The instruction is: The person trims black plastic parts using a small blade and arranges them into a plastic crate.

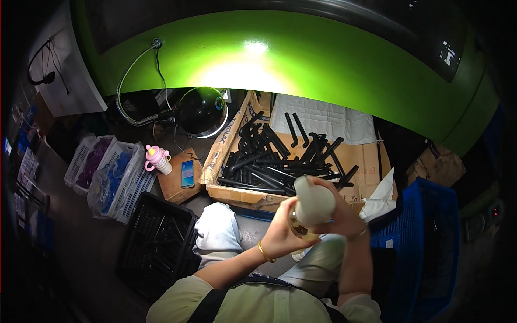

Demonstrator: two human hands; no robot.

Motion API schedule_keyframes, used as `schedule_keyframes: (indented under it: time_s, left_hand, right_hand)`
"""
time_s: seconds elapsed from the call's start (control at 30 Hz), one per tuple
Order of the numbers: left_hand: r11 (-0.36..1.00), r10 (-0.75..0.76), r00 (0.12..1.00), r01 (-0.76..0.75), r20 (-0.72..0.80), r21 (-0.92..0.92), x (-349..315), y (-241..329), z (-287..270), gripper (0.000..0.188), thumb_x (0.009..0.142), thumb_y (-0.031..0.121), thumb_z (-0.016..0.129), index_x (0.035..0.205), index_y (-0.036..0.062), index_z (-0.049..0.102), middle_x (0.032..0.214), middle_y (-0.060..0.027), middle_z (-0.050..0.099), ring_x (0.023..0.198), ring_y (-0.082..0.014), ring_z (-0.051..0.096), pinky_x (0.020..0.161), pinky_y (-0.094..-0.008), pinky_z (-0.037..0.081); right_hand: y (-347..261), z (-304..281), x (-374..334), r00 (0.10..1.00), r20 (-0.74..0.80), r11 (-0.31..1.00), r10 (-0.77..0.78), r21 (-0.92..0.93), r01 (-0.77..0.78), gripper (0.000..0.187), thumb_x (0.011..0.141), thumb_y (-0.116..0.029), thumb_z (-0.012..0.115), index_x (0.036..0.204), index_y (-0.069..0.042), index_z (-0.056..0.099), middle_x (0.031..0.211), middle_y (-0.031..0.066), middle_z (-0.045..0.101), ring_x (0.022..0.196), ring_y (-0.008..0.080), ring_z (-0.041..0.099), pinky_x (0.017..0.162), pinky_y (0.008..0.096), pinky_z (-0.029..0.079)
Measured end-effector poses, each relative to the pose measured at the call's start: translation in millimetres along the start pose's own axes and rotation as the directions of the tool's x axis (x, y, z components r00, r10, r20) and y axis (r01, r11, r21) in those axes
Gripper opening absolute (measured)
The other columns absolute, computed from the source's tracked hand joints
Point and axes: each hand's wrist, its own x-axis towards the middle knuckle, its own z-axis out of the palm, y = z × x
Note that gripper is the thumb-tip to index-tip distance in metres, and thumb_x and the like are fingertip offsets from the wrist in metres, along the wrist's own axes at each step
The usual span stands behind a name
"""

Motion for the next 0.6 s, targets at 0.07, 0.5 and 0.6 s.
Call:
schedule_keyframes:
  time_s: [0.07,0.5,0.6]
  left_hand:
    - [0.998,-0.053,0.999,0.052,-0.011,-0.046,-2.0,0.7,2.7,0.099,0.059,0.025,0.091,0.135,-0.0039,0.035,0.125,-0.0194,0.047,0.119,-0.0301,0.05,0.102,-0.0394,0.042]
    - [0.999,0.0,0.996,0.004,0.088,-0.045,11.7,5.0,1.4,0.097,0.057,0.022,0.09,0.134,-0.0023,0.035,0.124,-0.018,0.047,0.115,-0.0294,0.051,0.1,-0.0383,0.042]
    - [0.994,-0.049,0.972,0.07,0.231,-0.082,23.1,37.4,-11.3,0.101,0.058,0.023,0.092,0.136,-0.0011,0.032,0.126,-0.017,0.046,0.118,-0.027,0.049,0.101,-0.0372,0.041]
  right_hand:
    - [8.0,-21.5,1.3,0.956,0.275,0.966,-0.102,0.256,0.029,0.097,0.077,-0.013,0.082,0.152,-0.009,0.02,0.14,0.0148,0.045,0.13,0.0229,0.045,0.11,0.0382,0.035]
    - [7.4,13.6,-18.6,0.962,-0.231,0.982,-0.147,0.087,0.17,0.105,0.059,-0.014,0.091,0.143,0.001,0.03,0.125,0.0136,0.056,0.113,0.023,0.058,0.104,0.0373,0.043]
    - [1.7,-5.8,-12.0,0.974,0.005,0.822,-0.227,0.538,0.189,0.107,0.062,-0.02,0.092,0.145,-0.001,0.027,0.132,0.0114,0.051,0.12,0.019,0.053,0.099,0.034,0.046]
